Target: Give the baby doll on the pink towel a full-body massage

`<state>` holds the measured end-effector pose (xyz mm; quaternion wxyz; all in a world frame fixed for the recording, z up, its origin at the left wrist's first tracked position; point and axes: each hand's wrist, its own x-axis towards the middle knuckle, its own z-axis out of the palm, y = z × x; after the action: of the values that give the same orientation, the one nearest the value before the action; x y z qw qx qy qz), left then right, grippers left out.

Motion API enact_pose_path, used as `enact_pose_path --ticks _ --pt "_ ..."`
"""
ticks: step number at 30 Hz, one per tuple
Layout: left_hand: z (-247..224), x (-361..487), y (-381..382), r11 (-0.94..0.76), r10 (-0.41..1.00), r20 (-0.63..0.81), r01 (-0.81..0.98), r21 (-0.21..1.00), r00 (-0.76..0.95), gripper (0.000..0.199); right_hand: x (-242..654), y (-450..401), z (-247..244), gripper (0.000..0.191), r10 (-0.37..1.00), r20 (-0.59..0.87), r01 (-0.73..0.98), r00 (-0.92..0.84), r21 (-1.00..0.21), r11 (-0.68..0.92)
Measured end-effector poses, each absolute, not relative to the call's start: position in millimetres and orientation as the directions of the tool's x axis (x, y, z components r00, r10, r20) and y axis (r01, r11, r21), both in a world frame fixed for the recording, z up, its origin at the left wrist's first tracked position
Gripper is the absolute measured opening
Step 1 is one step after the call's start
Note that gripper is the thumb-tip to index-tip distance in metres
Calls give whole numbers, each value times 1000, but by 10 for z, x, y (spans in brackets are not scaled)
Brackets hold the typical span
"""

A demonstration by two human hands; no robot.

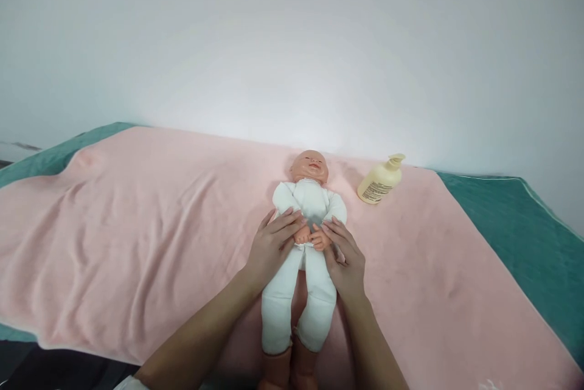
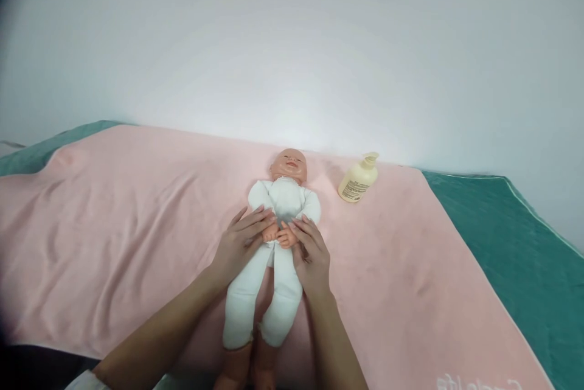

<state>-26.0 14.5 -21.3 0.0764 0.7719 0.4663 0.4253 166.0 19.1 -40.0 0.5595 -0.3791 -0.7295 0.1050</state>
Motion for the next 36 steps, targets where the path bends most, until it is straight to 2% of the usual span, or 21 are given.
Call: enact_pose_path --ticks 3,6,8,10,13,16,19,22,24,29,33,36 --pt "-231 -273 150 -544 799 570 633 550 192 36 1666 188 -391 38 690 722 433 -57 -605 668" --pt "-246 -299 149 -532 817 560 555 640 138 35 1675 161 -369 34 738 674 386 44 -692 609" --pt "-218 -317 135 -469 853 522 452 759 8 31 1687 146 -341 32 775 609 320 165 -777 542" --pt "-157 -339 120 -334 899 394 283 899 -191 32 1711 144 -300 35 790 528 227 311 -849 478" --pt "-71 -410 135 -203 881 176 -16 979 -439 36 1786 171 -239 40 769 426 83 476 -893 443" --pt "-96 -550 225 -234 830 41 -280 931 -556 32 1934 226 -250 44 755 323 -28 571 -911 411" --pt "-212 -711 341 -207 825 -154 -544 813 -544 22 2134 300 -364 53 791 150 -208 593 -921 330" --pt "-288 -804 415 -176 793 -328 -710 682 -513 15 2303 380 -510 64 825 -51 -424 563 -875 235" --pt "-283 -814 434 -187 762 -391 -754 630 -516 17 2363 423 -583 65 817 -104 -479 567 -849 224" --pt "-232 -788 442 -206 715 -446 -772 602 -538 20 2389 461 -660 66 822 -41 -417 568 -875 245" --pt "-270 -790 439 -189 745 -399 -742 643 -535 18 2385 437 -659 67 820 -55 -427 569 -873 237" --pt "-259 -750 409 -220 773 -286 -662 716 -566 16 2342 394 -596 64 808 -53 -434 587 -863 259"
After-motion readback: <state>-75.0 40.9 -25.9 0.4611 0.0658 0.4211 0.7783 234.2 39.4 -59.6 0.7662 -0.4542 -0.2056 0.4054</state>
